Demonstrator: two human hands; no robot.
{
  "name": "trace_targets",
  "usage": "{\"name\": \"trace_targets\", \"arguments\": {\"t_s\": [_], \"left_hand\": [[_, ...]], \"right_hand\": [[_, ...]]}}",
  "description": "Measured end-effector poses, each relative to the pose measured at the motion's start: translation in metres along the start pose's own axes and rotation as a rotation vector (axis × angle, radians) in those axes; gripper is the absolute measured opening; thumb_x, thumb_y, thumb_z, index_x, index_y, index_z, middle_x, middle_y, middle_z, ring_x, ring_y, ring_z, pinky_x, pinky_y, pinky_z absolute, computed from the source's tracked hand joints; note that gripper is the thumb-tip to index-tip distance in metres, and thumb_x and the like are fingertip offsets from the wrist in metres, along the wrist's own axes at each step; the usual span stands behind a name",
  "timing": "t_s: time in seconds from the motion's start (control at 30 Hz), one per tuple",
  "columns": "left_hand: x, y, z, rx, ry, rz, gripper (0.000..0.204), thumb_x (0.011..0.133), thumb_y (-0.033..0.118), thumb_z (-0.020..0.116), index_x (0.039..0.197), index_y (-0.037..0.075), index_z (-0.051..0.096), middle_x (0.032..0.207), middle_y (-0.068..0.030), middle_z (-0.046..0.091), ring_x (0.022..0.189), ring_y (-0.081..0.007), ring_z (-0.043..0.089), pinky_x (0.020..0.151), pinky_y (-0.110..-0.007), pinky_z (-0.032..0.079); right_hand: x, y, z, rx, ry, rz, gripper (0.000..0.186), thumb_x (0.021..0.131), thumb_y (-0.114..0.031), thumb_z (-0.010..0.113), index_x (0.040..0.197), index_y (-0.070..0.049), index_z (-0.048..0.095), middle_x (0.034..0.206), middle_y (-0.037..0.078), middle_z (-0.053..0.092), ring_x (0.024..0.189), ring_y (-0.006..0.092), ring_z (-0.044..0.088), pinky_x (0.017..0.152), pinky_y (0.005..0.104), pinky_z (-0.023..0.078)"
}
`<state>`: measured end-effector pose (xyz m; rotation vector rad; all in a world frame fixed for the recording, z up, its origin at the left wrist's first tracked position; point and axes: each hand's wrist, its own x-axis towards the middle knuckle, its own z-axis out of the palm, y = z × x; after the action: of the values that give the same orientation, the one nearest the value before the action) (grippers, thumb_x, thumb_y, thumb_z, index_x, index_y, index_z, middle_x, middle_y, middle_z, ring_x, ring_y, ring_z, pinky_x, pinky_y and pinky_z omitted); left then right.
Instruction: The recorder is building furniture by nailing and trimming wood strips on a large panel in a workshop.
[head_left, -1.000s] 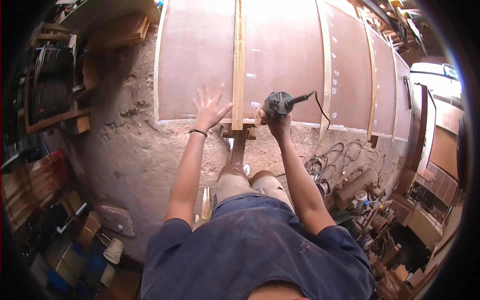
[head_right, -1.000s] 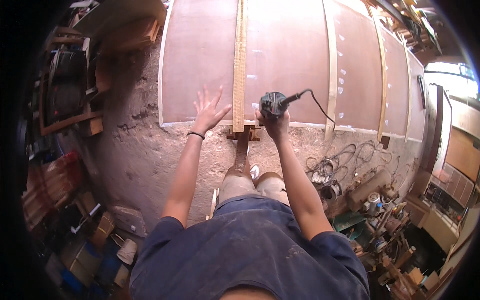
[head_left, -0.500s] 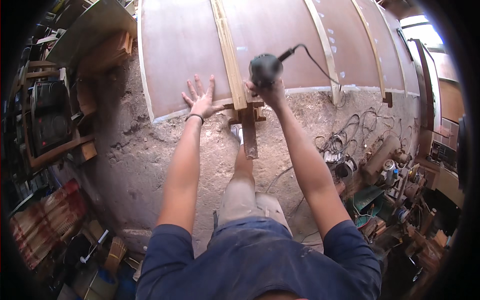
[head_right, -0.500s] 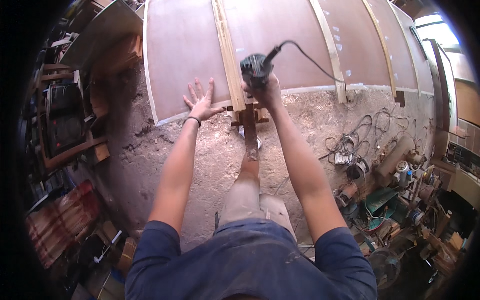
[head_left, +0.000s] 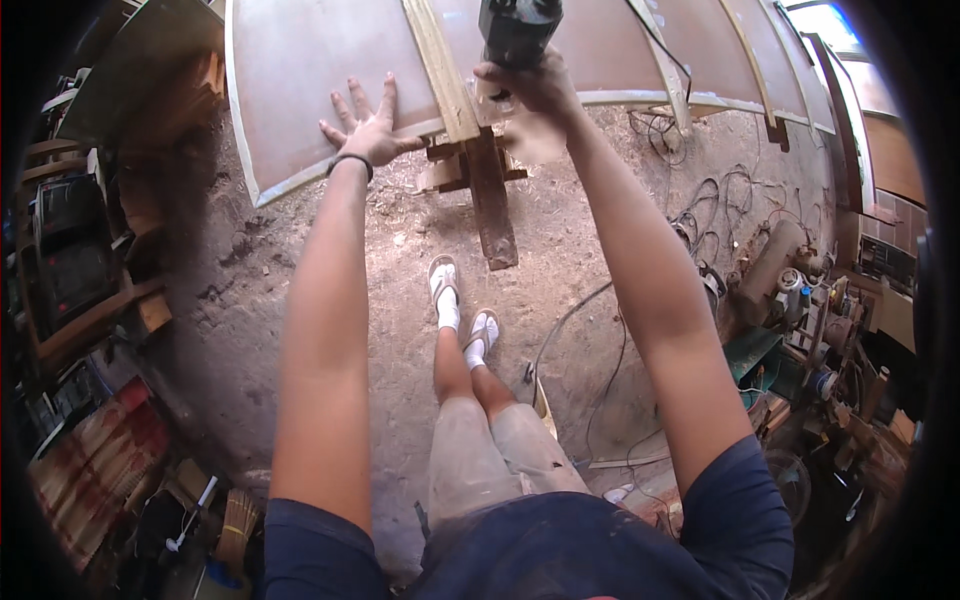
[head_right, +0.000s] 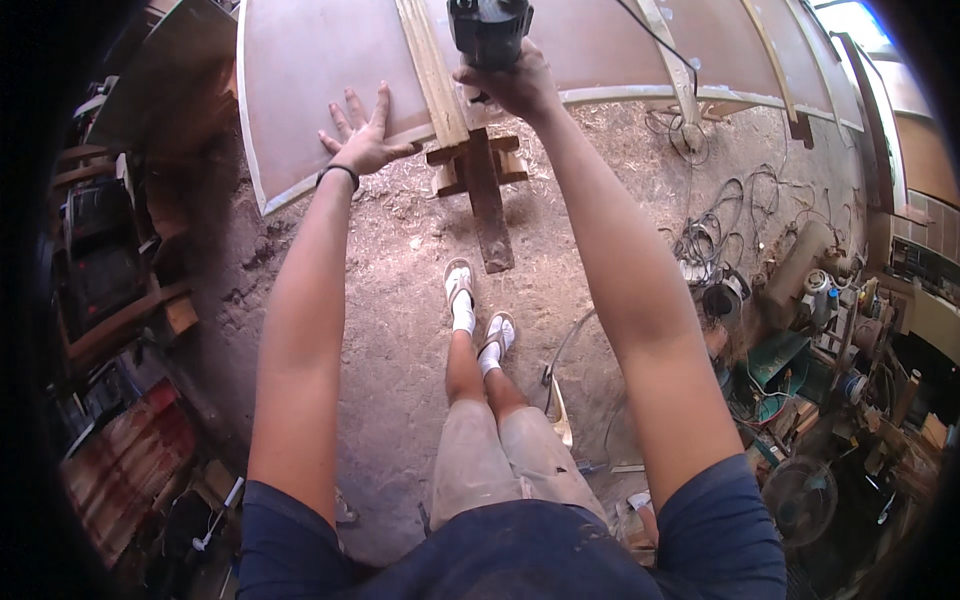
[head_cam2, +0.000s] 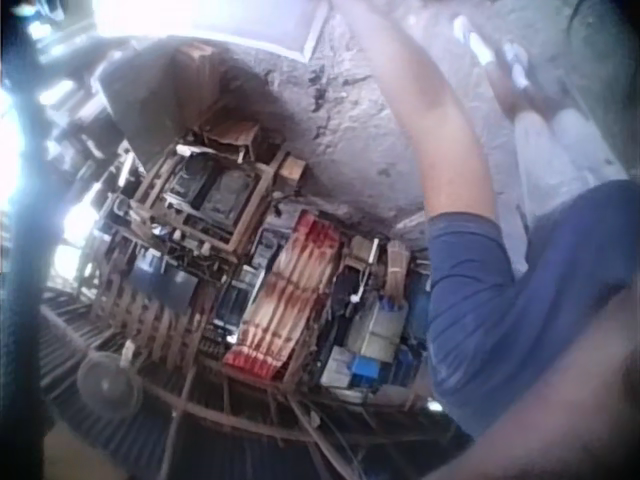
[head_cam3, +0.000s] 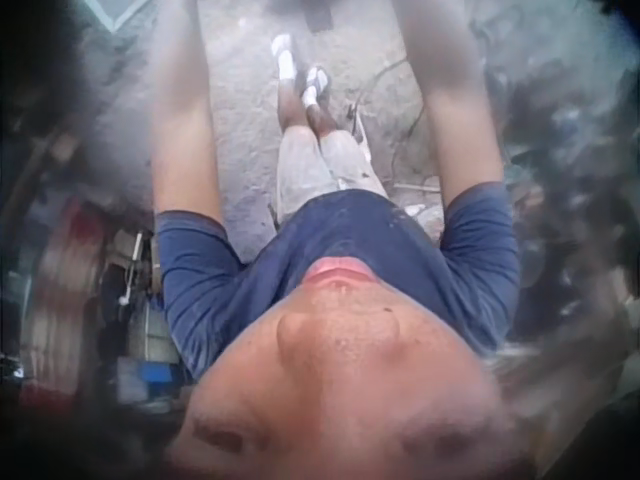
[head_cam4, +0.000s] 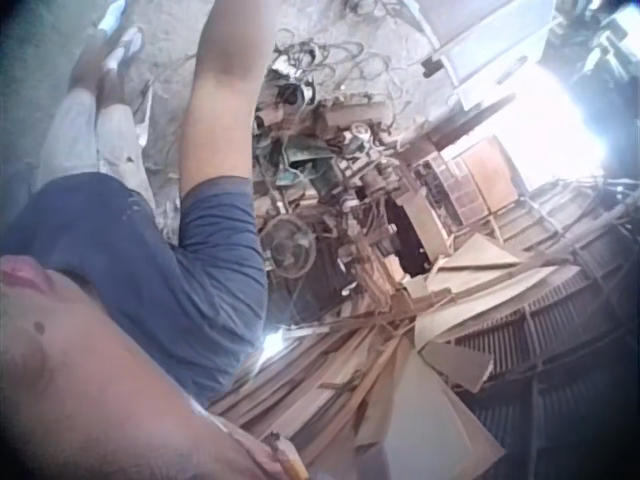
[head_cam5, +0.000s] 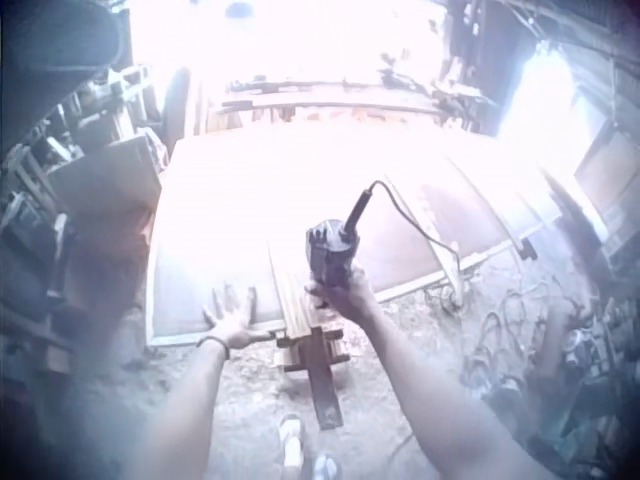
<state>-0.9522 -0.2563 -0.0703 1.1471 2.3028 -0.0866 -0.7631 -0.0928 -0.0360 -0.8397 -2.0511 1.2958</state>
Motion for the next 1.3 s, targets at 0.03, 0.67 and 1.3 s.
{"name": "trace_targets", "arguments": {"t_s": [0.03,0.67,1.3], "left_hand": [[-0.001,-0.002,0.002,0.009,0.027,0.007,0.122,0.071,0.068,0.072,0.154,0.039,-0.012,0.155,-0.0193,-0.032,0.14,-0.0417,-0.033,0.108,-0.071,-0.012],[0.006,0.002,0.016,0.083,0.16,0.038,0.119,0.069,0.073,0.071,0.156,0.039,-0.003,0.161,-0.0188,-0.02,0.145,-0.045,-0.023,0.108,-0.074,-0.004],[-0.006,-0.001,0.004,0.016,0.115,0.067,0.122,0.069,0.069,0.073,0.158,0.026,0.002,0.163,-0.0196,-0.008,0.145,-0.0468,-0.02,0.105,-0.076,-0.009]], "right_hand": [[-0.005,-0.006,0.0,0.011,-0.009,0.067,0.045,0.07,-0.03,0.086,0.105,-0.007,0.069,0.094,0.006,0.073,0.088,0.0158,0.069,0.079,0.0338,0.056],[-0.021,-0.007,0.0,0.084,0.04,0.157,0.02,0.079,-0.016,0.078,0.093,-0.007,0.067,0.082,0.0,0.064,0.074,0.0089,0.061,0.065,0.0282,0.053],[-0.032,0.011,0.016,-0.069,0.299,-0.115,0.049,0.068,-0.029,0.087,0.098,0.005,0.07,0.093,0.01,0.072,0.083,0.0172,0.069,0.079,0.032,0.057]]}}
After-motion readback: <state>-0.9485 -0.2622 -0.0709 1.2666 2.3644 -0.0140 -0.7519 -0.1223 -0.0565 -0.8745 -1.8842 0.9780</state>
